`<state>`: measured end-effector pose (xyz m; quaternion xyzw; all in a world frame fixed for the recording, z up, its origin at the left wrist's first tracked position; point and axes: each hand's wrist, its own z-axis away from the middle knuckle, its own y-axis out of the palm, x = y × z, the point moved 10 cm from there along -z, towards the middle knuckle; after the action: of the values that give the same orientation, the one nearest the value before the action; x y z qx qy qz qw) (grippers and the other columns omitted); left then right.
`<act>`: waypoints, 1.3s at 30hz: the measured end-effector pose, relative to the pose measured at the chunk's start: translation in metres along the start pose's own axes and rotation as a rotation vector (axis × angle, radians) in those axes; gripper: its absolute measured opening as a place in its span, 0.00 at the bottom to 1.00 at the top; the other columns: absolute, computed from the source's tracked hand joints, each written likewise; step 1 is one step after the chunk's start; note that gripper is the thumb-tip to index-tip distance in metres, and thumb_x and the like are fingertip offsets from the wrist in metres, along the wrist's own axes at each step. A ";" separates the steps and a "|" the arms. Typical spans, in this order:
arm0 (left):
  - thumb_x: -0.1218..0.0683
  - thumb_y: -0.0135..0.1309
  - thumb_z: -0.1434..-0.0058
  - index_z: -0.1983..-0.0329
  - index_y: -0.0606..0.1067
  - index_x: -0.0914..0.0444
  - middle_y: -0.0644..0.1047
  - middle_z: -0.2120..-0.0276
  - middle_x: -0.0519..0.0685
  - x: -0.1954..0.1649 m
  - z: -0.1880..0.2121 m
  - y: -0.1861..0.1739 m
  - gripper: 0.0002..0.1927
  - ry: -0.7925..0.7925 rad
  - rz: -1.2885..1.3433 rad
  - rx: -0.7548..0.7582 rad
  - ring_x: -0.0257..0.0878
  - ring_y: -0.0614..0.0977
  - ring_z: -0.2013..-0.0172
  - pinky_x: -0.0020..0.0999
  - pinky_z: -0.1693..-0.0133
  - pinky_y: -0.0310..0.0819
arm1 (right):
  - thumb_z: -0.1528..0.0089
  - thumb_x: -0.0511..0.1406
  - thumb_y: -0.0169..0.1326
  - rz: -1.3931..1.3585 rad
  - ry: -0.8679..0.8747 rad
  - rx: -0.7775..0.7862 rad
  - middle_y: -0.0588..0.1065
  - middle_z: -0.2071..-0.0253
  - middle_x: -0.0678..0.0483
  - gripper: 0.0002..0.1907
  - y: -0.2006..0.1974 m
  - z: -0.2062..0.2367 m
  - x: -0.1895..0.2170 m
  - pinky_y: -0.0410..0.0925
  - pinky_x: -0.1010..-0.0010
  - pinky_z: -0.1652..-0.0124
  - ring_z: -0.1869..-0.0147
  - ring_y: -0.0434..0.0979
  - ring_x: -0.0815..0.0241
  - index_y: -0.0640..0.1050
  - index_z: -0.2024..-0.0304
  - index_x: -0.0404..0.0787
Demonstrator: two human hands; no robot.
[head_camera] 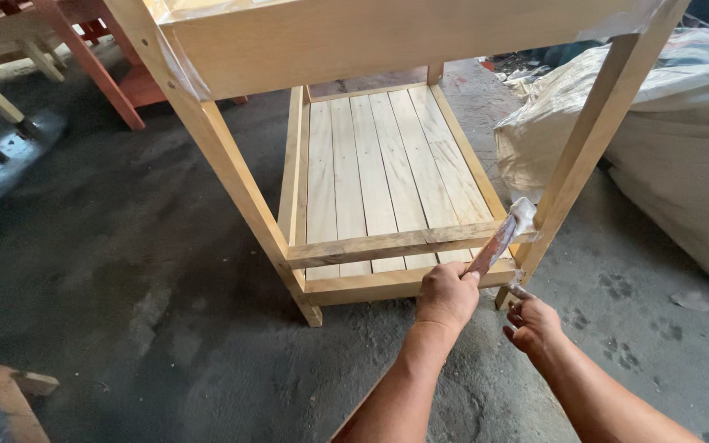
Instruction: The person applies white paint to the wooden rails and legs of an unfinished furniture frame using a paintbrush held in the left hand, steadying the frame with the right hand. They work along the lower rail and corner joints, then move around the frame to coat additional rails and the upper edge.
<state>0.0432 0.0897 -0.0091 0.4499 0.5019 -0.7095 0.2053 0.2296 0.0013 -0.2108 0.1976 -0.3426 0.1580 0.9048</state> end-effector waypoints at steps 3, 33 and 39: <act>0.47 0.53 0.37 0.56 0.82 0.60 0.82 0.62 0.60 0.005 -0.002 0.004 0.15 0.002 0.023 0.002 0.55 0.84 0.58 0.47 0.52 0.77 | 0.30 0.41 0.54 -0.120 0.019 -0.084 0.62 0.67 0.60 0.11 -0.007 0.000 -0.002 0.62 0.45 0.43 0.56 0.61 0.61 0.79 0.48 0.47; 0.48 0.53 0.38 0.55 0.82 0.58 0.82 0.61 0.60 0.008 -0.002 0.000 0.14 -0.014 0.034 0.006 0.56 0.84 0.56 0.47 0.51 0.77 | 0.29 0.36 0.45 0.682 -0.342 -0.173 0.78 0.51 0.39 0.22 0.015 0.019 0.029 0.69 0.44 0.46 0.49 0.76 0.43 0.69 0.33 0.44; 0.48 0.53 0.37 0.56 0.82 0.60 0.82 0.61 0.61 0.005 -0.002 -0.003 0.15 0.018 0.030 -0.006 0.56 0.84 0.56 0.47 0.51 0.78 | 0.41 0.33 0.52 1.199 -0.535 -0.220 0.68 0.35 0.49 0.32 0.016 0.032 0.045 0.58 0.51 0.41 0.36 0.66 0.39 0.68 0.32 0.54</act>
<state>0.0395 0.0939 -0.0123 0.4630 0.4992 -0.7008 0.2129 0.2373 0.0070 -0.1542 -0.0882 -0.6202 0.5434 0.5588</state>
